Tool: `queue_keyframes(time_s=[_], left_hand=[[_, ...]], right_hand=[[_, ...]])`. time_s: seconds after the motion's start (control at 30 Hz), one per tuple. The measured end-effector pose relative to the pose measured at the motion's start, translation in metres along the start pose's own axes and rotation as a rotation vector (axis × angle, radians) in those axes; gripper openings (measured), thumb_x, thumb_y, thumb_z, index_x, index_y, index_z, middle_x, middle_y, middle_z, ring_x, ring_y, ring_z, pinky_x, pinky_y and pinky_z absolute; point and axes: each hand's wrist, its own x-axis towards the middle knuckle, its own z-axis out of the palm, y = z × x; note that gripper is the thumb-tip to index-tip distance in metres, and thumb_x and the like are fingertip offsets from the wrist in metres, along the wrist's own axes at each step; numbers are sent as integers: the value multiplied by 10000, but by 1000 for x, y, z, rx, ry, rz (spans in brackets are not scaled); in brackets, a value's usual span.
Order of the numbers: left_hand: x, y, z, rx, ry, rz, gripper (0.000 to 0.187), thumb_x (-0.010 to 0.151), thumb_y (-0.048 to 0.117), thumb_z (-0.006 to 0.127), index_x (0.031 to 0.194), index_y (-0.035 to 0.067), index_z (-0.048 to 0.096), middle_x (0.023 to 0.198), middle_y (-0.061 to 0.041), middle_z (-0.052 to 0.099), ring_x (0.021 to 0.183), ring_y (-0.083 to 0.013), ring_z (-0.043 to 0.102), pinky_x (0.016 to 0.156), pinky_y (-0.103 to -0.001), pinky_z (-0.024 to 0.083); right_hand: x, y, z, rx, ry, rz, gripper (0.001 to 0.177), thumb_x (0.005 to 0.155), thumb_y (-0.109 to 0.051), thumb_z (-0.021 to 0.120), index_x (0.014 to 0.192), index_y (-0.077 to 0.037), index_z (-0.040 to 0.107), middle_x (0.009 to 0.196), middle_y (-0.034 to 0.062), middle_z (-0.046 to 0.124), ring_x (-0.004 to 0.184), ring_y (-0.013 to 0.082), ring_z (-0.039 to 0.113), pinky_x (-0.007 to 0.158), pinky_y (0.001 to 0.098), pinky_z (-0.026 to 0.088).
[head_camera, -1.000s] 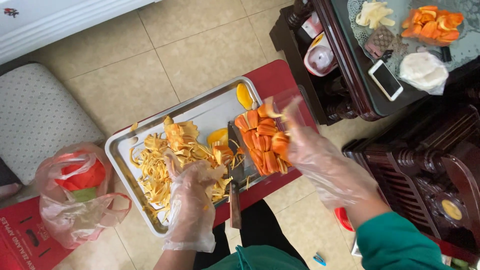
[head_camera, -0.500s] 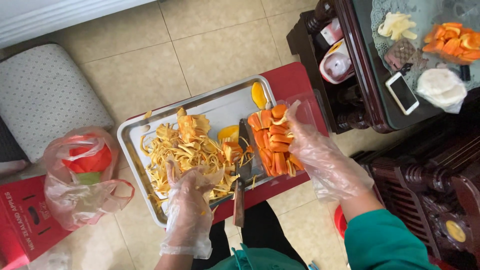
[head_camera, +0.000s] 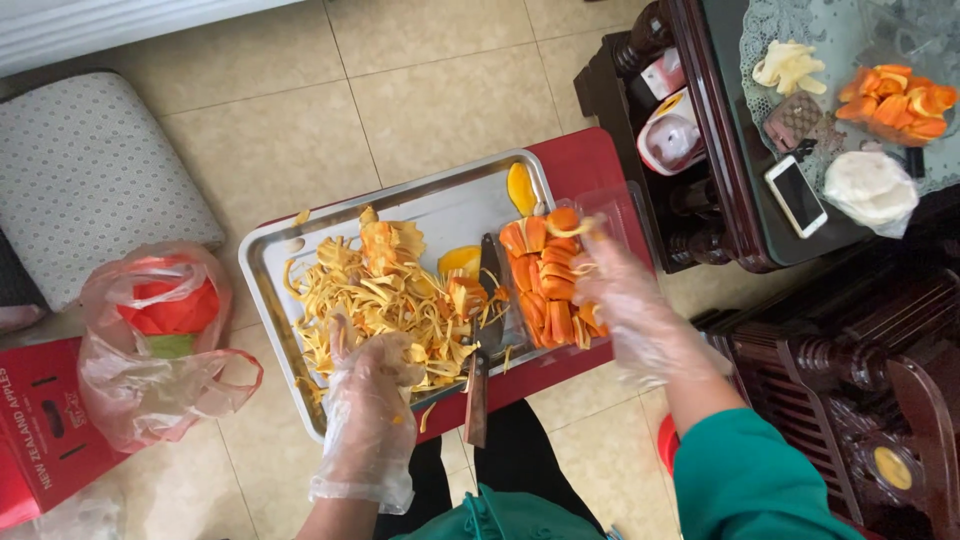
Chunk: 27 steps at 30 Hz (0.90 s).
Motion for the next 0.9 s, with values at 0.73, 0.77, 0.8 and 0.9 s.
queue_keyframes(time_s=[0.73, 0.77, 0.8, 0.9], left_hand=[[-11, 35, -37, -196, 42, -69, 1026, 822, 147, 563, 1697, 326, 59, 1395, -233, 626, 1123, -352, 664, 989, -462, 540], [-16, 37, -39, -205, 72, -114, 1047, 802, 152, 577, 1704, 334, 77, 1348, -205, 642, 1094, -322, 655, 1005, -444, 525], [-18, 38, -41, -208, 76, -113, 1047, 802, 152, 577, 1704, 334, 77, 1348, -205, 642, 1094, -322, 655, 1005, -444, 525], [-21, 31, -51, -197, 48, -185, 1029, 728, 140, 604, 1692, 263, 267, 1262, -226, 614, 1068, -394, 652, 1004, -490, 527]], right_hand=[[109, 128, 128, -1147, -89, -742, 619, 960, -98, 614, 1504, 91, 388, 1216, 201, 611, 1054, 336, 620, 841, 380, 582], [130, 146, 129, -1143, -33, -931, 492, 1018, 51, 425, 1473, 232, 375, 956, 196, 697, 780, 312, 688, 604, 329, 630], [108, 133, 129, -1144, -38, -934, 492, 1018, 51, 425, 1473, 232, 375, 956, 196, 697, 780, 312, 688, 604, 329, 630], [37, 86, 125, -896, -96, -509, 309, 885, 149, 532, 1004, -111, 649, 903, 40, 644, 759, 158, 620, 581, 265, 558]])
